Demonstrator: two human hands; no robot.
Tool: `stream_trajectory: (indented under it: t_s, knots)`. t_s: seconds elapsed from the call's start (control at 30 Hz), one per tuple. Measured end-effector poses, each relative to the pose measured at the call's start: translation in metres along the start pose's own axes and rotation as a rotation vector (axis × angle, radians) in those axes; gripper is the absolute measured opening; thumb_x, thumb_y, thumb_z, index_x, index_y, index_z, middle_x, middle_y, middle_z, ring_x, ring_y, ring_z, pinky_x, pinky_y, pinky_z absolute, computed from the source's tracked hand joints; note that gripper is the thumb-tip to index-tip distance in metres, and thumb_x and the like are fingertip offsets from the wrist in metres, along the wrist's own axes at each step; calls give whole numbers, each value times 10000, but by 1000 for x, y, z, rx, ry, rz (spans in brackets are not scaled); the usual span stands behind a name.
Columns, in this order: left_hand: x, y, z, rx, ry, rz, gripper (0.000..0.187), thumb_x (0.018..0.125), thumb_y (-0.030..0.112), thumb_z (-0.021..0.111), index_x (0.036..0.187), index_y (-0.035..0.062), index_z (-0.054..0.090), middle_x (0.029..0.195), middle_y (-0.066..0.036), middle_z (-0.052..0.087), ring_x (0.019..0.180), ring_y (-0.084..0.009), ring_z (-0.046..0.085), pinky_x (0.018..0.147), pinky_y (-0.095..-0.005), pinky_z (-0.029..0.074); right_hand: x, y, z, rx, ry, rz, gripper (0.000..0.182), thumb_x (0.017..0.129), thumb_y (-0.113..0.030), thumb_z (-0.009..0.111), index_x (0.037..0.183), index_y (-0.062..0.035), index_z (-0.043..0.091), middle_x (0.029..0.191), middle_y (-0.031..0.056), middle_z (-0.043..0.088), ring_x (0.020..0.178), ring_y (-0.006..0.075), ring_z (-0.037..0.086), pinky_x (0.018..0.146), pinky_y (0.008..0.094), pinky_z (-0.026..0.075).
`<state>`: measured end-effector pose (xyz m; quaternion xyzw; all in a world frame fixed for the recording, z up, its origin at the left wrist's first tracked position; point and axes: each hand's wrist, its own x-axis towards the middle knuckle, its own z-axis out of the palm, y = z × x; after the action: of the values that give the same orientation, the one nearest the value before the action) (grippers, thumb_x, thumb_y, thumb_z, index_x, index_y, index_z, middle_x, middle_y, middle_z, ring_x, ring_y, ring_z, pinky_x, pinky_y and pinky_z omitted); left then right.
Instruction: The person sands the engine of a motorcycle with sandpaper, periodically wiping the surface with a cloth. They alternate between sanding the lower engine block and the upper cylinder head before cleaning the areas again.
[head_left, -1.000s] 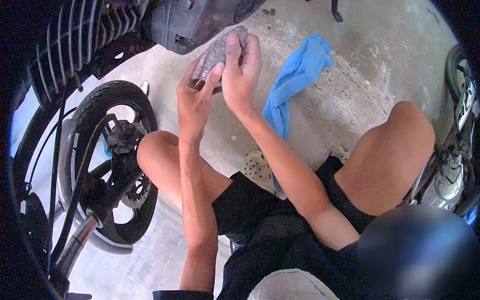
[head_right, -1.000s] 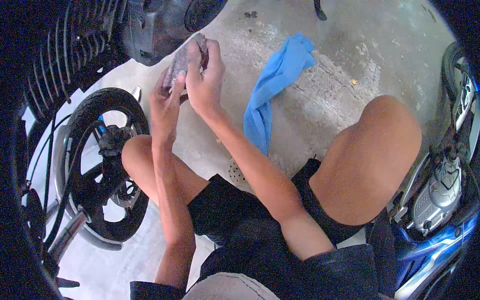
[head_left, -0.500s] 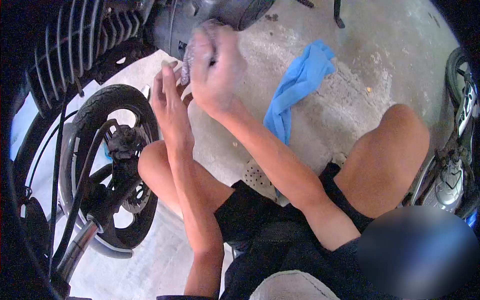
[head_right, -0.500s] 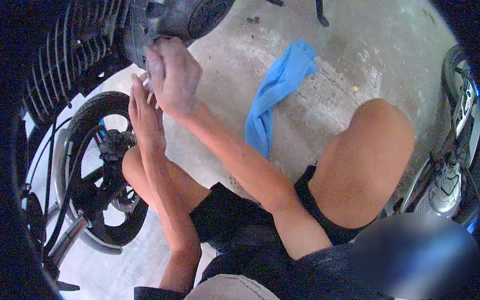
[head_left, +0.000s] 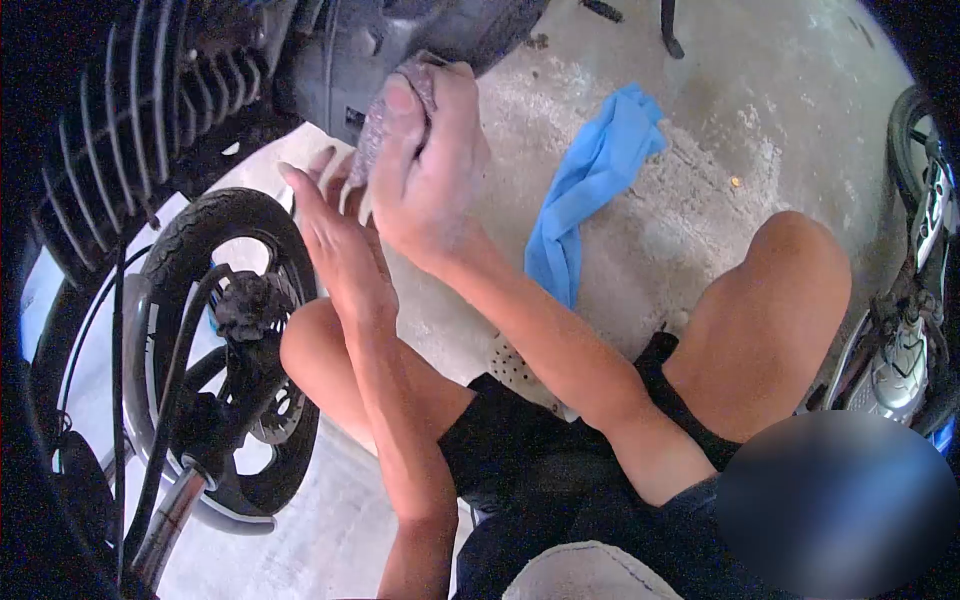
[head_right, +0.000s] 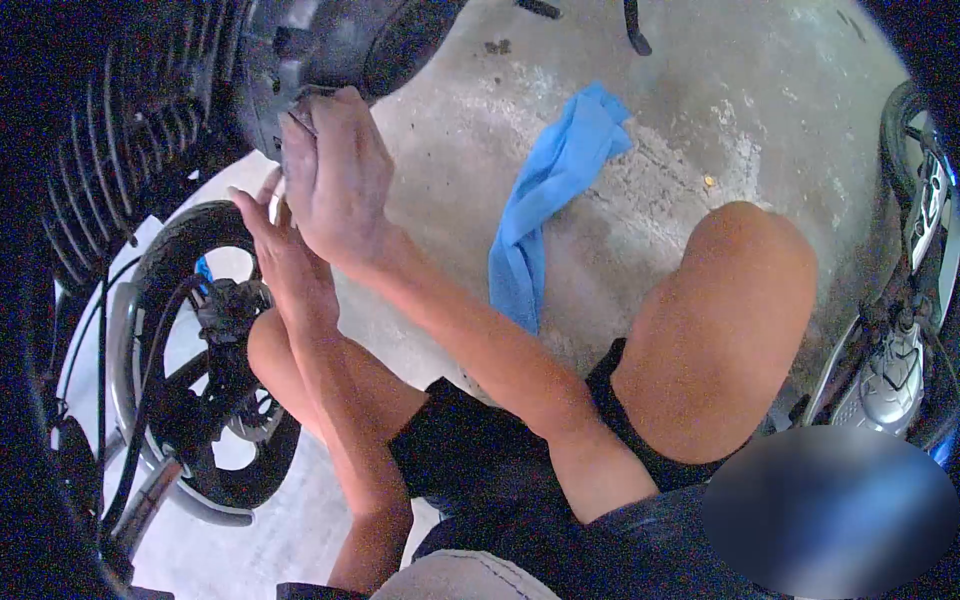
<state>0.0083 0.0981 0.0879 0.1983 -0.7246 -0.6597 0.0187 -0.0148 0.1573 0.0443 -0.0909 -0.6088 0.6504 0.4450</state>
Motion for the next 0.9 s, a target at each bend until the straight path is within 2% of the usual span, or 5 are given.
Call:
stream_trajectory:
  t_s: [0.27,0.37,0.47,0.63,0.9]
  knots:
    - [4,-3,5,4,38,-3,735,942,624,313,1306,-11,381,1190,-179,496,1125,-261,496,947,-369,417,8,-9,-1,-81,-23,-10,190,965,-123,454,1069,36,451,796,197,568,665,382,560,611,422,453]
    - [1,-4,10,-20,37,18,753,939,633,307,1299,-22,388,1200,-178,494,1112,-258,500,963,-346,400,-13,-1,-4,126,-66,311,163,965,-138,463,1016,16,468,778,205,563,690,413,570,605,429,446]
    - [6,-4,7,-18,27,26,759,938,640,293,1303,-19,389,1217,-174,490,1122,-258,494,978,-341,386,22,-30,-1,-77,-28,5,175,972,-148,455,1024,19,460,765,210,561,660,404,570,577,430,441]
    - [1,-4,5,-67,23,12,767,932,655,266,1339,12,360,1275,-179,468,1199,-276,452,1028,-373,344,-16,5,-4,74,-120,233,191,977,-156,452,1000,33,440,698,176,547,605,365,557,565,434,431]
    - [-2,-7,-7,-166,39,-13,768,906,685,299,1300,29,365,1251,-188,460,1222,-282,427,1053,-414,340,0,-10,-3,6,-129,8,182,923,-84,536,1022,48,460,858,176,497,687,303,493,623,395,434]
